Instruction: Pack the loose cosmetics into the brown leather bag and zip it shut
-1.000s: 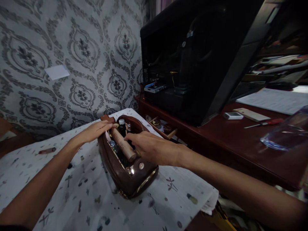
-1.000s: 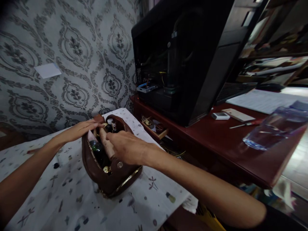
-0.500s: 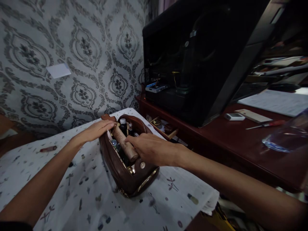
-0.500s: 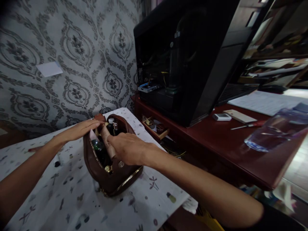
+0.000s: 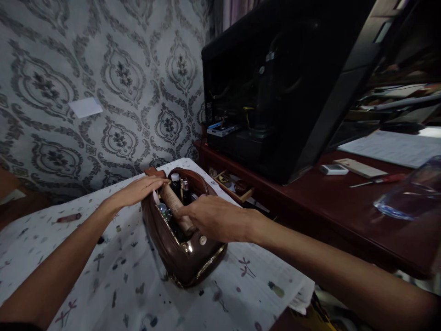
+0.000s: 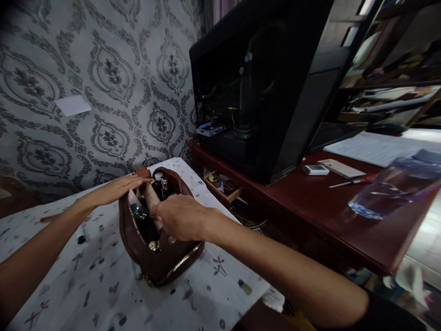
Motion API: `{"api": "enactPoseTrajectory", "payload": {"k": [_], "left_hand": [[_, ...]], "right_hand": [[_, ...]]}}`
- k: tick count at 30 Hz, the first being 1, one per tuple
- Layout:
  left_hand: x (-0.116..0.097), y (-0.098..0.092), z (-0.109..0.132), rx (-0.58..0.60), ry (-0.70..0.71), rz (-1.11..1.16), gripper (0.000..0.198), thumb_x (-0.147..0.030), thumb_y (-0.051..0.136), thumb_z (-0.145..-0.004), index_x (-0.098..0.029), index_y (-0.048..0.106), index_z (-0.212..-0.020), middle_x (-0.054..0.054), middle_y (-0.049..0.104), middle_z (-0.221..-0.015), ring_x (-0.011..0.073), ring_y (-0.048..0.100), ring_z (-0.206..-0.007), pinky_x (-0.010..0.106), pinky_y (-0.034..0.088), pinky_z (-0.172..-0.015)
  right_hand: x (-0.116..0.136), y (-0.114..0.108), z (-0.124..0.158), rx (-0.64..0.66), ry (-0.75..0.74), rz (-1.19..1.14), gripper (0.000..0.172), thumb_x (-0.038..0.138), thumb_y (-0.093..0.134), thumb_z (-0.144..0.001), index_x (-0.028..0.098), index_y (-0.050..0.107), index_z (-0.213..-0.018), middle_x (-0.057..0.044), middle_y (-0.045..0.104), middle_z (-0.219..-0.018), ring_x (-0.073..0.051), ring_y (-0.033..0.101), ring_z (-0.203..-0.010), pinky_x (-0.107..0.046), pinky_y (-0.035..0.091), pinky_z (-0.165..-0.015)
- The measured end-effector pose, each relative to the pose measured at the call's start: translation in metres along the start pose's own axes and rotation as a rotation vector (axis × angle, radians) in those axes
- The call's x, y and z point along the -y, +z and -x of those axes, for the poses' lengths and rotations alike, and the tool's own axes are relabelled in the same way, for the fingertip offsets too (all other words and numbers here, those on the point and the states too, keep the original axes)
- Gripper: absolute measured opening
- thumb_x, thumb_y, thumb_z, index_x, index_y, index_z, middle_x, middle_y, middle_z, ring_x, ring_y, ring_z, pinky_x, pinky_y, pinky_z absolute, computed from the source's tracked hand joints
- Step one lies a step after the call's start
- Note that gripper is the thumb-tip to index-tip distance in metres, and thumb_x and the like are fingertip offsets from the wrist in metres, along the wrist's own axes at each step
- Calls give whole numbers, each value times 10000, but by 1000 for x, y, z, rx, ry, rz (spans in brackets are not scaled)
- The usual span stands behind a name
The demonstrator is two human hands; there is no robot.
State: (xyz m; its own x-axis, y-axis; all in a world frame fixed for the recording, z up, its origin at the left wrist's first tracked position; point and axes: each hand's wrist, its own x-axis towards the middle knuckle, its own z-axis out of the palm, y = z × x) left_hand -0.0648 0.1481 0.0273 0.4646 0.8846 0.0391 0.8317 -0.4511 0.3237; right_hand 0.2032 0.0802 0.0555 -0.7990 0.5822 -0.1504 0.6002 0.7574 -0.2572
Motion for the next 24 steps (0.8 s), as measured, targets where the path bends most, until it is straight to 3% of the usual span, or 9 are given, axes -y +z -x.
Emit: {"api": "enactPoseTrajectory", "payload": {"k": [7,14,24], "left_hand": [[10,0,-4,22,16,-51,613,-554,275,-960,-211,634,-1321,63,589,-1450,259,507,-1349,369,320,-1185],[0,1,-2,-21,6,18,511,-536,325,-955,-221,638,-1208,60,668,-1309,247,597,-1202,327,429,-1064],[0,3,-2,-64,-9,28,369,-496,355,-941,-228,584,-1046,28,687,-1069,231,623,-982,317,472,-885]], "right_hand": [[7,-1,-6,41,-5,54,301,173,474,-957,200,710,-1142,-119,740,-981,-263,693,-924,-306,446,-732],[4,6,-4,-47,18,-30,296,227,479,-960,225,713,-1142,-117,706,-1056,-269,669,-969,-328,452,-809],[6,11,-4,-109,26,-44,268,243,496,-962,222,749,-1048,-104,667,-1047,-231,649,-868,-321,436,-774]]}}
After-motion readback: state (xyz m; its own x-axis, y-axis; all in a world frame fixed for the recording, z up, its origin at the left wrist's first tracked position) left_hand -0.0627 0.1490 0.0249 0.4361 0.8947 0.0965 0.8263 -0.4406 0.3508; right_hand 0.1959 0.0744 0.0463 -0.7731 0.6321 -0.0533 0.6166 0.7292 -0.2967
